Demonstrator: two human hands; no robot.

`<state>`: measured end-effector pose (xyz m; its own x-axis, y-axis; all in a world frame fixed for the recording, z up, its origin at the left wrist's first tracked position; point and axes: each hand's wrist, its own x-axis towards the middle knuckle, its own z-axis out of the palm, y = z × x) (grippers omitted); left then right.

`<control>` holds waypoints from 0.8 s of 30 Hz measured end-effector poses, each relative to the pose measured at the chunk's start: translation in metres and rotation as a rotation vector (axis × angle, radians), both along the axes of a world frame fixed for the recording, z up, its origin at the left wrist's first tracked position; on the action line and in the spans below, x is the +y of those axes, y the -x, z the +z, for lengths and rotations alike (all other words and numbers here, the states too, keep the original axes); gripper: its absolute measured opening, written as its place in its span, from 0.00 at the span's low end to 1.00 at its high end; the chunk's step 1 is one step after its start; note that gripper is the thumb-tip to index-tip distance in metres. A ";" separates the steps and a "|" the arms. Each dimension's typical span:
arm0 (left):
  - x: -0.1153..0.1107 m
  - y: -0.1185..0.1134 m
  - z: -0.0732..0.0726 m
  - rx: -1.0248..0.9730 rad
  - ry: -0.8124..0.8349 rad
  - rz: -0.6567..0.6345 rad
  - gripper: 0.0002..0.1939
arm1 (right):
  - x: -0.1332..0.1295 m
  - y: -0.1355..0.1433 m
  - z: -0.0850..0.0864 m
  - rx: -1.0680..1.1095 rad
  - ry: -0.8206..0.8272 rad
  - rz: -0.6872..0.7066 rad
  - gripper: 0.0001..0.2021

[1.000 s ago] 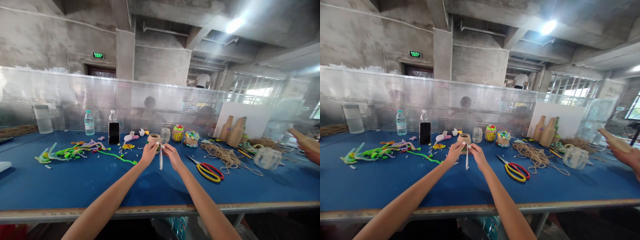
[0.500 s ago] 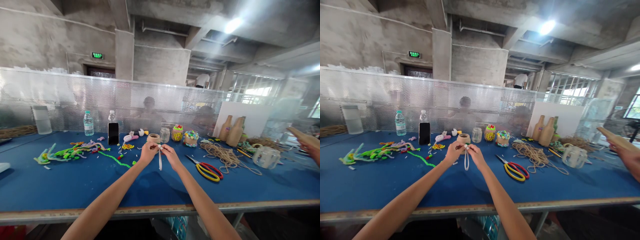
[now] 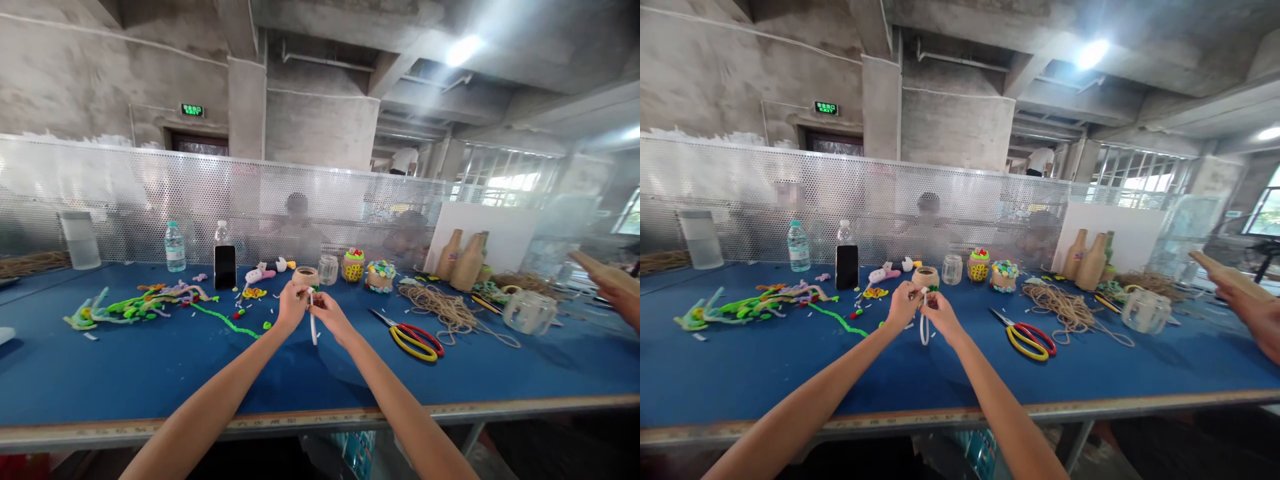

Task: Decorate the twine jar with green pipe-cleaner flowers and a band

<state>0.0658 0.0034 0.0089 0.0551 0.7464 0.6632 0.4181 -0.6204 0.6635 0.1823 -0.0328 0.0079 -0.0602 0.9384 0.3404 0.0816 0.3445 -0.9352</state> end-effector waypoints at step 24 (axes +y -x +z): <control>0.010 0.008 0.001 -0.079 0.165 -0.160 0.12 | -0.016 0.000 0.010 0.073 0.225 0.139 0.11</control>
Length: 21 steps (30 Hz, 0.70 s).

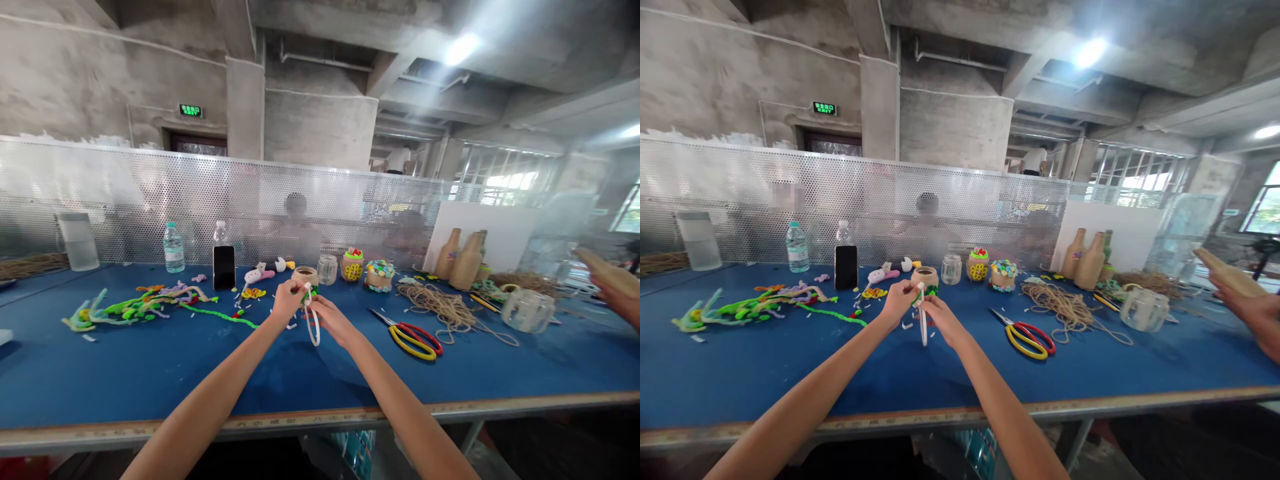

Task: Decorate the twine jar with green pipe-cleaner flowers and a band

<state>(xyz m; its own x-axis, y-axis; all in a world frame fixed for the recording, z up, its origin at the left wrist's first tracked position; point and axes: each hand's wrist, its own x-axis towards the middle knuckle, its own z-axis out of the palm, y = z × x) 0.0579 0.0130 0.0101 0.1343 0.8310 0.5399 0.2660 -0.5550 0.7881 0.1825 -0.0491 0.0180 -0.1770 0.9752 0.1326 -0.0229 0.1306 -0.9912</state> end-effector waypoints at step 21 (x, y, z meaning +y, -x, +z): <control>-0.020 0.003 0.013 0.161 -0.227 0.099 0.09 | 0.014 -0.014 -0.006 -0.041 -0.208 -0.161 0.11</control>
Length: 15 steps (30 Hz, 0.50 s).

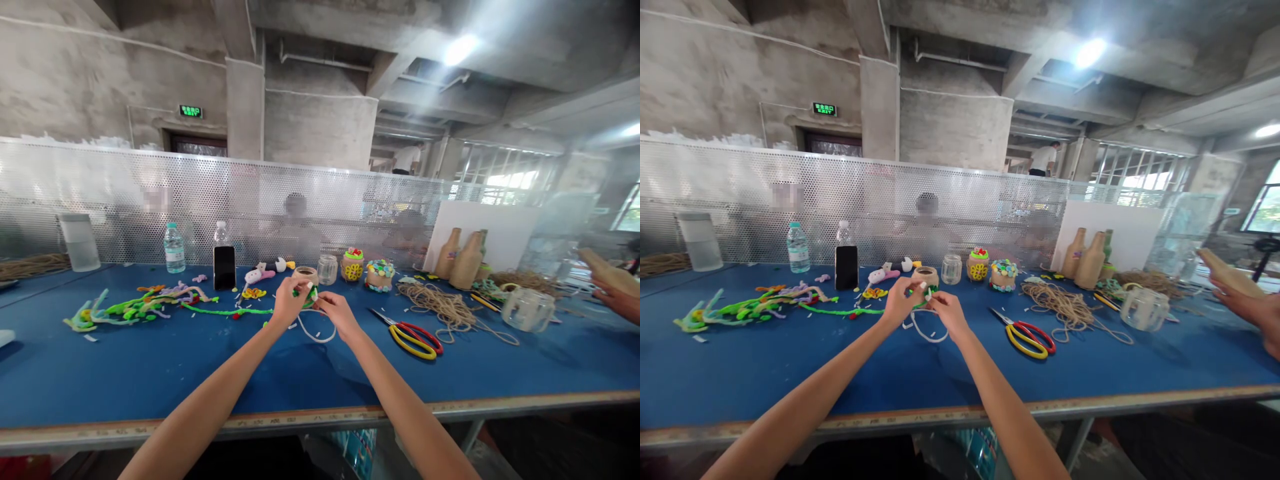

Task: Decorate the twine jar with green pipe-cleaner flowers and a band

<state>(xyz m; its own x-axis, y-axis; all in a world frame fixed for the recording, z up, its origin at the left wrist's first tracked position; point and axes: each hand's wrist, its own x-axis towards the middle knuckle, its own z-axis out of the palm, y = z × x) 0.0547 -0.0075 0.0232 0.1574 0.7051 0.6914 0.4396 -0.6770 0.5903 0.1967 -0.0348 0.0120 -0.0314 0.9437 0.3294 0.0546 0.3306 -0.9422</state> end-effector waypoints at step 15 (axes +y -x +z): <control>-0.021 -0.034 -0.042 0.219 0.002 -0.015 0.23 | 0.012 -0.013 0.001 0.247 0.030 -0.090 0.08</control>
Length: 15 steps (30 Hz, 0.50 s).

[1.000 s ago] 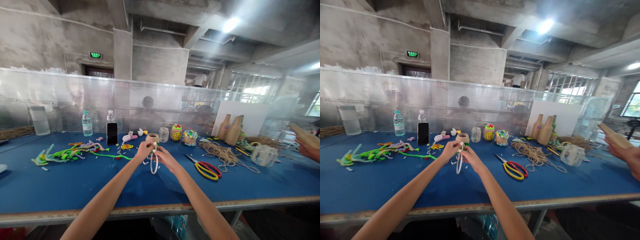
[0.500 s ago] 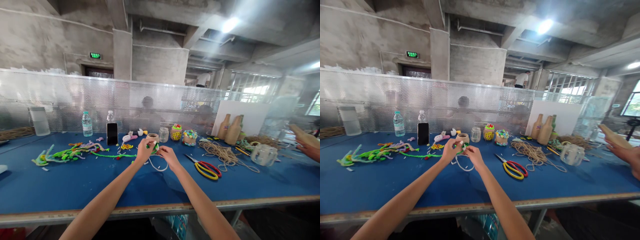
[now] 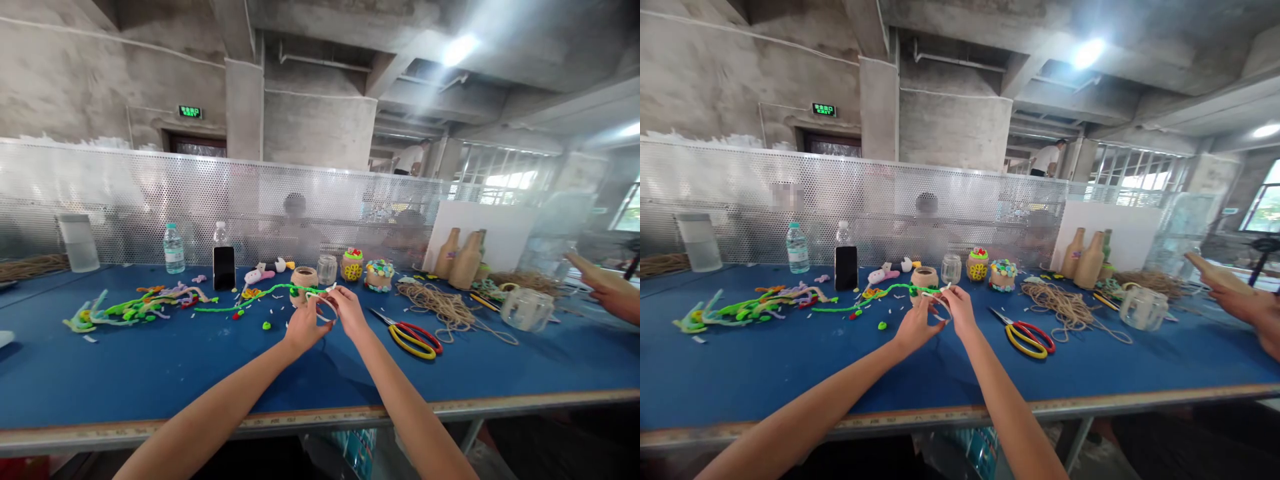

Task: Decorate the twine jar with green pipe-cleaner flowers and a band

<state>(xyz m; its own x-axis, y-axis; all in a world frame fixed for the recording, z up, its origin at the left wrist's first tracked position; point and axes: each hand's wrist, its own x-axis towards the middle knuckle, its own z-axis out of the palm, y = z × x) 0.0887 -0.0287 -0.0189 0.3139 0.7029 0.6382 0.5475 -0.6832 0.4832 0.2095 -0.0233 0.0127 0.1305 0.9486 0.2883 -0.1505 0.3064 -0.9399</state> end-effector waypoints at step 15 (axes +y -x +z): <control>-0.019 -0.009 0.005 0.068 0.113 -0.114 0.13 | 0.003 -0.010 0.002 0.036 -0.040 -0.048 0.06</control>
